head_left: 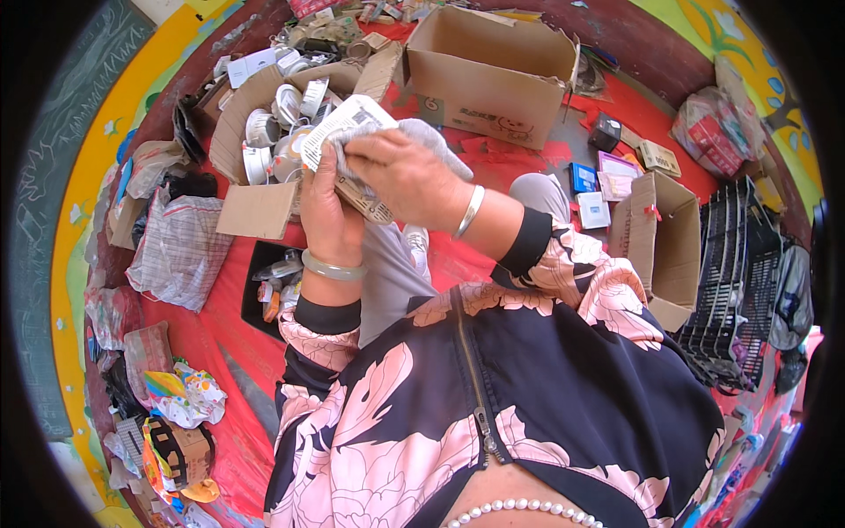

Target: The person wipes a white electronic device, a blue box, a black box containing a bulb, and a white light fixture with a cloth.

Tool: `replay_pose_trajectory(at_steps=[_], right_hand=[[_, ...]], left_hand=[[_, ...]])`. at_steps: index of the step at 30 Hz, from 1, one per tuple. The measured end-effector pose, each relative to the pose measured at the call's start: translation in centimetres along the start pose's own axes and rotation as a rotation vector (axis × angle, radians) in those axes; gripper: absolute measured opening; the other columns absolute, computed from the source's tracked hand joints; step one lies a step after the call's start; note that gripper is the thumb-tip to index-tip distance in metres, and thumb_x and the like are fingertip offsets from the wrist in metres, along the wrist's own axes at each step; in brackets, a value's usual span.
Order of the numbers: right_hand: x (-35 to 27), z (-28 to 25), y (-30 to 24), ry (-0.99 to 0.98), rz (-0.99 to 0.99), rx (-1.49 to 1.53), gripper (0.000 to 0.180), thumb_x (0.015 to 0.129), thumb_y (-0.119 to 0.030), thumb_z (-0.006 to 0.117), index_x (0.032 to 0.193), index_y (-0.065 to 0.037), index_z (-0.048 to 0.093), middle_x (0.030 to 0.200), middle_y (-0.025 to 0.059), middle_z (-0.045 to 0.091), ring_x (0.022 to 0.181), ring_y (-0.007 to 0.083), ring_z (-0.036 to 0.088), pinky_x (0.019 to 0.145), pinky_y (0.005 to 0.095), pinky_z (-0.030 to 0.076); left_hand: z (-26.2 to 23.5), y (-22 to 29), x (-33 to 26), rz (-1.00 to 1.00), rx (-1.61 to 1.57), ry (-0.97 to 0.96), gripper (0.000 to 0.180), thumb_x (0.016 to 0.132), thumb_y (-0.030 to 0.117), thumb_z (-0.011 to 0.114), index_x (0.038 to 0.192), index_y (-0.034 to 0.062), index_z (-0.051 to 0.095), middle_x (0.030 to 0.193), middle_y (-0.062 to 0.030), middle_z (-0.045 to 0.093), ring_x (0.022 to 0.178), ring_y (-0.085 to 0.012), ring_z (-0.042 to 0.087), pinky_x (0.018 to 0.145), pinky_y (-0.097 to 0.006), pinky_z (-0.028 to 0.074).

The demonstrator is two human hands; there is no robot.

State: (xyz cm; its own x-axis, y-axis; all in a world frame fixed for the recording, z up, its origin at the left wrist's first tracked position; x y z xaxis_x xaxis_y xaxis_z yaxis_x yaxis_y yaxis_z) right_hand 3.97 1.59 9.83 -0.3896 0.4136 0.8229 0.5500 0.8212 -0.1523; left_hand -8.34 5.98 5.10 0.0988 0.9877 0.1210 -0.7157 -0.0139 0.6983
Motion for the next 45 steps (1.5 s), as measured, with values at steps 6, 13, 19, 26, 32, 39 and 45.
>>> replay_pose_trajectory(at_steps=[6, 13, 19, 26, 32, 39, 45], right_hand=[[-6.2, -1.3, -1.0, -0.249, 0.006, 0.131, 0.03, 0.07, -0.002, 0.058, 0.099, -0.001, 0.063, 0.108, 0.0082, 0.058, 0.096, 0.0268, 0.054, 0.085, 0.0356, 0.046], [-8.8, -7.2, 5.7, -0.255, 0.242, -0.127, 0.022, 0.07, -0.005, 0.059, 0.091, -0.006, 0.065, 0.092, 0.0085, 0.064, 0.088, 0.0298, 0.058, 0.079, 0.0359, 0.048], [-6.4, -7.0, 7.2, 0.272, 0.733, 0.571, 0.027, 0.089, -0.018, 0.058, 0.109, 0.0, 0.063, 0.096, 0.0101, 0.066, 0.083, 0.0141, 0.061, 0.075, 0.0259, 0.049], [-6.2, -2.3, 5.2, 0.065, 0.527, 0.931, 0.051, 0.096, -0.017, 0.047, 0.141, -0.002, 0.029, 0.138, 0.0077, 0.039, 0.125, 0.0136, 0.036, 0.104, 0.0274, 0.028], [-5.6, -4.5, 5.9, 0.116, 0.39, 0.628, 0.048, 0.087, -0.017, 0.059, 0.128, -0.001, 0.042, 0.124, 0.0092, 0.049, 0.114, 0.0158, 0.046, 0.098, 0.03, 0.036], [-8.5, -3.1, 7.6, 0.652, 0.795, 0.91, 0.018, 0.094, -0.015, 0.048, 0.094, -0.001, 0.058, 0.08, 0.0008, 0.059, 0.074, 0.0098, 0.053, 0.07, 0.0225, 0.044], [-11.8, -5.3, 10.9, 0.841, 1.057, 1.207, 0.015, 0.091, -0.011, 0.053, 0.103, -0.002, 0.056, 0.087, 0.0047, 0.062, 0.074, 0.0106, 0.059, 0.065, 0.0253, 0.049]], left_hand=[[-0.2, -1.8, -0.9, 0.053, 0.009, 0.008, 0.038, 0.093, 0.022, 0.055, 0.123, -0.0006, 0.047, 0.118, -0.0104, 0.056, 0.108, -0.0206, 0.055, 0.091, -0.036, 0.046], [-1.3, -1.7, 0.0, -0.036, -0.082, 0.041, 0.045, 0.092, 0.026, 0.054, 0.129, 0.0022, 0.044, 0.129, -0.0105, 0.052, 0.116, -0.0266, 0.051, 0.099, -0.046, 0.041], [-0.8, -2.5, 0.1, -0.201, -0.297, -0.016, 0.046, 0.094, 0.028, 0.05, 0.132, 0.0029, 0.042, 0.133, -0.0123, 0.048, 0.121, -0.0299, 0.046, 0.103, -0.049, 0.035], [0.0, -4.4, 0.2, -0.404, -0.58, -0.077, 0.044, 0.097, 0.03, 0.041, 0.131, 0.0031, 0.044, 0.134, -0.0129, 0.047, 0.123, -0.0298, 0.045, 0.106, -0.047, 0.032], [1.7, -5.9, -0.9, -0.507, -0.578, -0.221, 0.041, 0.098, 0.028, 0.036, 0.128, 0.0015, 0.047, 0.128, -0.0134, 0.052, 0.116, -0.0278, 0.051, 0.103, -0.043, 0.037], [3.2, -8.6, -2.3, -0.481, -0.324, 0.148, 0.039, 0.097, 0.025, 0.039, 0.127, 0.0004, 0.046, 0.127, -0.0139, 0.053, 0.116, -0.0287, 0.051, 0.102, -0.045, 0.038], [3.2, -7.5, -2.1, -0.253, -0.175, 0.093, 0.042, 0.093, 0.024, 0.051, 0.129, 0.004, 0.045, 0.128, -0.0103, 0.052, 0.116, -0.0269, 0.051, 0.101, -0.044, 0.039]])
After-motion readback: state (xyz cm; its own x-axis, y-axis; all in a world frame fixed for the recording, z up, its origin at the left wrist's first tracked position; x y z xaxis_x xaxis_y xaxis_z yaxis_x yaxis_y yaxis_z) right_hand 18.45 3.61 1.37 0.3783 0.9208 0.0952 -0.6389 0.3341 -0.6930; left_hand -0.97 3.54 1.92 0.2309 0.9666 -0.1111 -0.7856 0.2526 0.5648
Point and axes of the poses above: each hand's wrist, its own x-axis towards the middle knuckle, its own z-axis out of the palm, y = z × x, the point moved 4 cm from there along x, towards the middle knuckle
